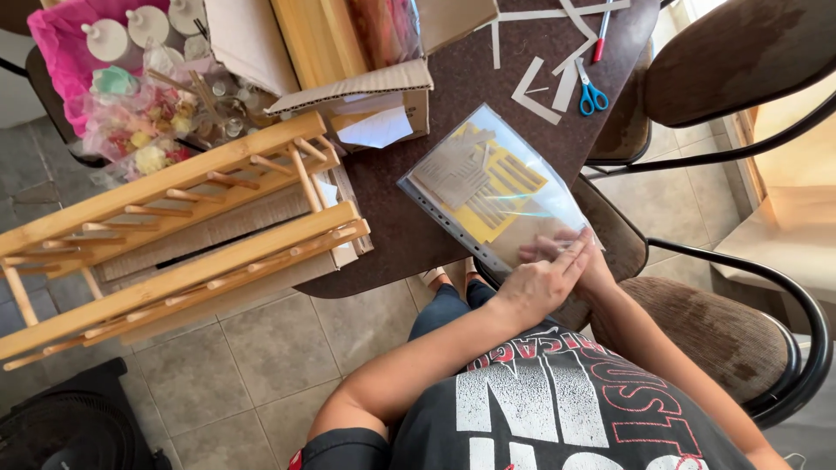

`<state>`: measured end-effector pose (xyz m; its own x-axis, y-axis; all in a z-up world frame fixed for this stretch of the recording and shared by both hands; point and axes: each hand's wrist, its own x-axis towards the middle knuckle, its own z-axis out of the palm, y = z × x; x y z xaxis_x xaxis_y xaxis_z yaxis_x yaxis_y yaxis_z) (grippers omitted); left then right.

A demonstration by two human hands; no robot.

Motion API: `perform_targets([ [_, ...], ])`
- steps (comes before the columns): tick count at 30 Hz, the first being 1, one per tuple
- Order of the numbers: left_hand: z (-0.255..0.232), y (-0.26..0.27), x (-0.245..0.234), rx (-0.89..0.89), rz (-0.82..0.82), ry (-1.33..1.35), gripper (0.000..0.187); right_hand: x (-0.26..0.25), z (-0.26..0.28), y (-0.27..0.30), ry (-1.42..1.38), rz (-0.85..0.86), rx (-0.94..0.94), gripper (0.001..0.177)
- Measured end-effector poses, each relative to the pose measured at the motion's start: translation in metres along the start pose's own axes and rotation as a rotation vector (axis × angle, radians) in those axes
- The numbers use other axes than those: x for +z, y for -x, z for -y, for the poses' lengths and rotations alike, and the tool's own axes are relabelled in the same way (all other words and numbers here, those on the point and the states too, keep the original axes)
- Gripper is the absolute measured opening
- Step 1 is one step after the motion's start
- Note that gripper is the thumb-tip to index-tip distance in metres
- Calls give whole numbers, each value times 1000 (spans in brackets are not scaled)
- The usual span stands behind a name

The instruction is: Organizing craft supplies and documents into plastic sleeves and boxes on a table

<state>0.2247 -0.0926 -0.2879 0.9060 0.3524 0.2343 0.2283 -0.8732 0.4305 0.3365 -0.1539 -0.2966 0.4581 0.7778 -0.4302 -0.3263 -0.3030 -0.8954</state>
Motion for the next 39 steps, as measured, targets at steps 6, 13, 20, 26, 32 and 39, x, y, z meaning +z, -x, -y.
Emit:
perform_targets([
  [6, -2, 2, -13, -29, -40, 81, 66, 0, -23, -61, -128, 97, 209, 27],
  [13, 1, 6, -21, -37, -47, 138, 59, 47, 6, -78, -423, 23, 261, 10],
  [20, 8, 5, -43, -56, -59, 148, 62, 84, 23, -88, -715, -180, 295, 18],
  [26, 12, 5, -46, -67, -85, 123, 63, 64, -33, -125, -510, -186, 283, 28],
  [32, 12, -5, -81, -86, -114, 164, 70, 39, -21, -130, -253, 336, 126, 53],
  [39, 20, -20, -135, -90, -96, 291, 73, 23, 63, -78, -255, 548, -23, 90],
])
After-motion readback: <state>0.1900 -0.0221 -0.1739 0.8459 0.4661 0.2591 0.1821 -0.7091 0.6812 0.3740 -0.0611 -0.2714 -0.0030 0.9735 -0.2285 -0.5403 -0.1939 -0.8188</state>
